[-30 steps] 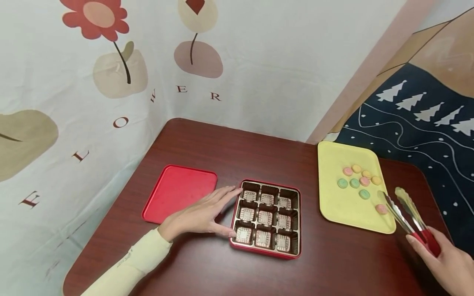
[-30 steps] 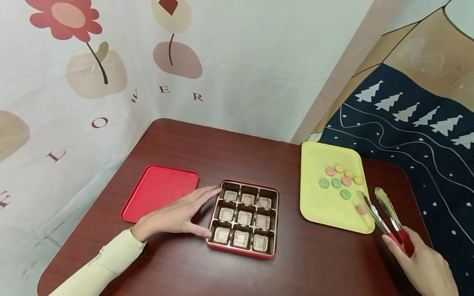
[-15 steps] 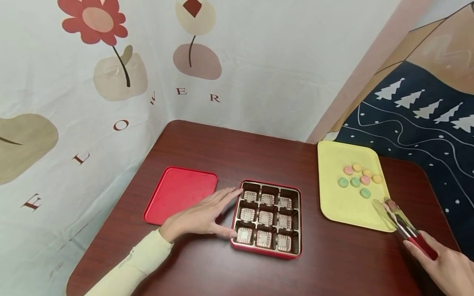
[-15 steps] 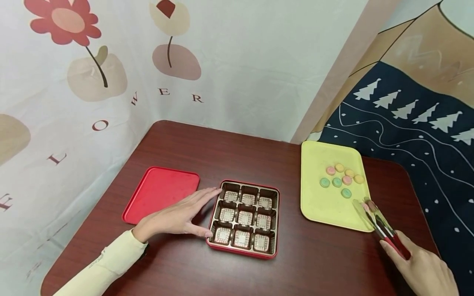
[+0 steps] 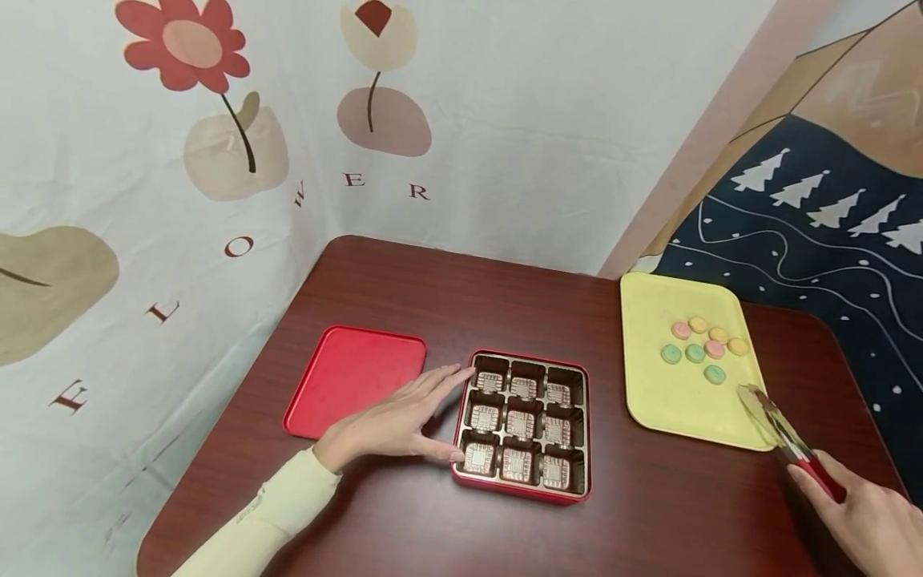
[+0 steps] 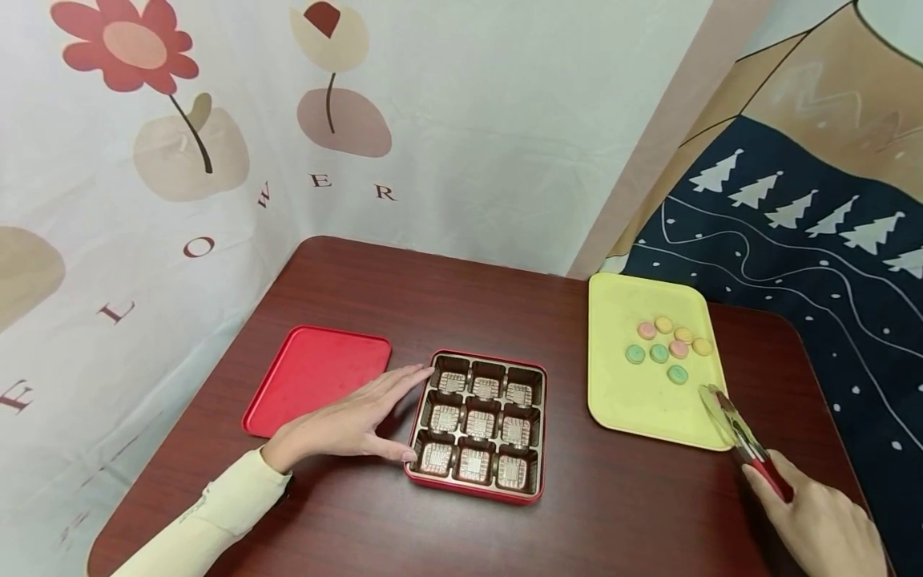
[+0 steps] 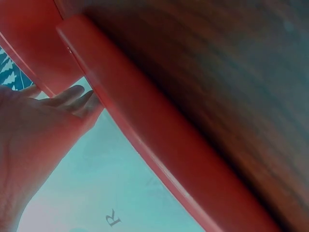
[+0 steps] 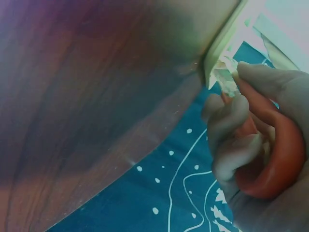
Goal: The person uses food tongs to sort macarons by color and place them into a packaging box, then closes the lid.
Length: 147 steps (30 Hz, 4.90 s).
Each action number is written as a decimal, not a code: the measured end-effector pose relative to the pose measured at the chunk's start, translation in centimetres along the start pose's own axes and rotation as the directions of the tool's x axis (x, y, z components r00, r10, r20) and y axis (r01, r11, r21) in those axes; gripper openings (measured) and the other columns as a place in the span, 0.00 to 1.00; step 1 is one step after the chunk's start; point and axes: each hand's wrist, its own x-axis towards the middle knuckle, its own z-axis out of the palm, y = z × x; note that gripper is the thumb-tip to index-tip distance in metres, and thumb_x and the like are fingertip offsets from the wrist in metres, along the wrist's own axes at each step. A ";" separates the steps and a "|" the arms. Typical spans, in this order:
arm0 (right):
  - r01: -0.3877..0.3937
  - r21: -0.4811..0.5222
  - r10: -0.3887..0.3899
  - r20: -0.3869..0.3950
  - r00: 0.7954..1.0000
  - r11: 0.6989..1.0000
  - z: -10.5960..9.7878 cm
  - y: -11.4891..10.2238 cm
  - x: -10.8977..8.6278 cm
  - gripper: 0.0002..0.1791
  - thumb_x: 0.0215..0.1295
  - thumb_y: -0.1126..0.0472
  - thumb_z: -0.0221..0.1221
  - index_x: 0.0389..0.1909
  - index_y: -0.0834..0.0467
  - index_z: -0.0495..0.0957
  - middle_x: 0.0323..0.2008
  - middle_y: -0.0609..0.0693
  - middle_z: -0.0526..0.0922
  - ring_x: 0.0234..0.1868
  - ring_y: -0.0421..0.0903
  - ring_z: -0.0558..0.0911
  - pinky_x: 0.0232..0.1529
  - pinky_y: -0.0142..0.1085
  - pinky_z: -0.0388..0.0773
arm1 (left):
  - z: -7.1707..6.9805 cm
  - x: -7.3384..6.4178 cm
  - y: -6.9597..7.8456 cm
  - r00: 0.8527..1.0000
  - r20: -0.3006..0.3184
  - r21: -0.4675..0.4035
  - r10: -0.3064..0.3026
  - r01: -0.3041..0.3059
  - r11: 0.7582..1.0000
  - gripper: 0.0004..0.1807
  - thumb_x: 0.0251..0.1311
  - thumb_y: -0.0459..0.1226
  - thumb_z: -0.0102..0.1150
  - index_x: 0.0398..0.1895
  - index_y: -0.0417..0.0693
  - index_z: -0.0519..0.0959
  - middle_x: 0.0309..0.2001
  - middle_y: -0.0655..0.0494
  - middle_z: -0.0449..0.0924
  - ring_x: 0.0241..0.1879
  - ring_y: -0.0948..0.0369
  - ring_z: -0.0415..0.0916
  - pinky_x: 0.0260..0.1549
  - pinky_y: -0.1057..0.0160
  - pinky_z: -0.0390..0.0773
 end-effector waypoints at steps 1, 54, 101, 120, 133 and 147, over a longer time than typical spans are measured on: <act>0.005 0.006 -0.005 -0.016 1.000 1.000 0.1 0.0 -0.1 0.32 0.75 0.38 0.55 0.53 0.66 0.78 0.11 0.47 0.60 0.13 0.46 0.60 0.16 0.38 0.54 | 0.0 0.0 0.0 1.000 -0.001 -0.001 0.002 -0.002 1.000 0.64 0.51 0.75 0.60 0.85 0.68 0.38 0.83 0.52 0.45 0.81 0.55 0.45 0.75 0.39 0.52; 0.340 0.244 -0.356 0.023 0.934 0.908 -4.5 -14.3 -4.2 0.25 0.53 0.48 0.77 0.53 0.47 0.88 0.34 0.41 0.90 0.22 0.26 0.70 0.20 0.31 0.71 | 0.1 0.1 -0.2 1.000 0.010 -0.034 -0.024 0.024 0.999 0.65 0.51 0.74 0.63 0.84 0.70 0.37 0.83 0.55 0.45 0.81 0.56 0.45 0.75 0.39 0.52; 0.430 0.212 -0.451 0.059 0.891 0.878 -1.8 -15.6 -6.4 0.40 0.41 0.35 0.79 0.57 0.44 0.81 0.35 0.31 0.82 0.24 0.27 0.69 0.21 0.27 0.68 | 0.1 0.1 -0.4 0.999 0.025 -0.031 -0.033 0.034 0.999 0.65 0.49 0.75 0.62 0.83 0.74 0.35 0.83 0.62 0.46 0.82 0.54 0.45 0.77 0.44 0.50; 0.111 0.101 -0.133 0.247 0.960 0.989 -1.6 -10.3 -2.1 0.36 0.66 0.32 0.62 0.59 0.58 0.71 0.21 0.46 0.65 0.22 0.45 0.68 0.22 0.39 0.62 | 0.2 0.5 -0.4 0.999 0.024 -0.029 -0.022 0.022 0.999 0.65 0.49 0.76 0.60 0.84 0.72 0.34 0.83 0.61 0.46 0.81 0.55 0.45 0.77 0.43 0.49; 0.115 0.082 -0.120 0.060 0.991 0.990 0.4 -3.8 0.5 0.41 0.63 0.40 0.68 0.66 0.65 0.71 0.47 0.74 0.80 0.37 0.74 0.80 0.27 0.64 0.72 | 0.1 0.0 -0.2 0.999 0.027 -0.044 -0.034 0.035 0.998 0.65 0.49 0.76 0.60 0.84 0.74 0.34 0.82 0.60 0.47 0.81 0.56 0.45 0.76 0.41 0.49; 0.063 0.018 -0.065 0.180 0.981 0.998 0.8 -1.8 3.3 0.44 0.67 0.33 0.61 0.65 0.67 0.67 0.42 0.77 0.79 0.30 0.69 0.79 0.22 0.58 0.72 | 0.1 -0.1 -0.1 0.999 0.019 -0.044 -0.041 0.041 0.998 0.65 0.50 0.75 0.62 0.84 0.73 0.35 0.82 0.58 0.48 0.81 0.55 0.46 0.77 0.42 0.50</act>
